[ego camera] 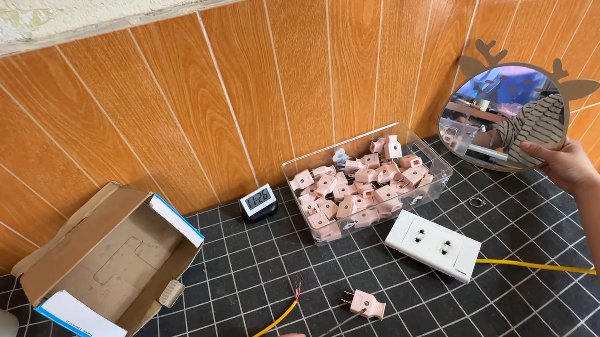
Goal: The person is wiring an electrical plug by stripping the insulation from a cable and inserting the wires into the plug's internal terminals.
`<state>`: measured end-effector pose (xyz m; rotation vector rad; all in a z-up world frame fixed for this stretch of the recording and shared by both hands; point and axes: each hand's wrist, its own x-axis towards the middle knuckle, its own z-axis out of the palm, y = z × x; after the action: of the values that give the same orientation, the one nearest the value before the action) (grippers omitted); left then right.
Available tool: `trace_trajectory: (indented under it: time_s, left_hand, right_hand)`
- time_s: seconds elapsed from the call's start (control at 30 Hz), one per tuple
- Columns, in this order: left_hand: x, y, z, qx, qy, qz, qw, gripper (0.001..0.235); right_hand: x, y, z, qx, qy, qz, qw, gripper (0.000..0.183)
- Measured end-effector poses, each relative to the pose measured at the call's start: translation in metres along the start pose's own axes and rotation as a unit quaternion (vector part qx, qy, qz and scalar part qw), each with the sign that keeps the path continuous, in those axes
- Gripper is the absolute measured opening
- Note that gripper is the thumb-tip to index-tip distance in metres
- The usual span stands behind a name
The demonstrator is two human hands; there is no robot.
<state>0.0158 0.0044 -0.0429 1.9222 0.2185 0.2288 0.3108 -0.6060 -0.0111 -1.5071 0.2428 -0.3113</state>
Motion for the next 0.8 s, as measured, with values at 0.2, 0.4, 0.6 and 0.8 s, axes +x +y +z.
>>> trace_trajectory:
  time_s: [0.2, 0.4, 0.6, 0.8]
  left_hand:
    - [-0.001, -0.002, 0.000, 0.004, -0.009, 0.015, 1.000, 0.024]
    - [-0.002, 0.001, 0.000, 0.023, -0.012, -0.008, 1.000, 0.024]
    - [-0.004, 0.005, 0.000, 0.013, 0.000, 0.018, 1.000, 0.024]
    - [-0.007, 0.012, -0.005, -0.003, -0.034, 0.019, 0.999, 0.028]
  right_hand:
    - [-0.004, -0.007, 0.003, -0.001, -0.003, 0.000, 1.000, 0.047]
    - [0.007, 0.003, -0.004, 0.004, -0.004, -0.006, 1.000, 0.044]
    - [-0.003, -0.007, 0.004, -0.009, 0.001, -0.005, 1.000, 0.043]
    - [-0.071, -0.071, 0.046, -0.181, 0.120, -0.026, 0.976, 0.078]
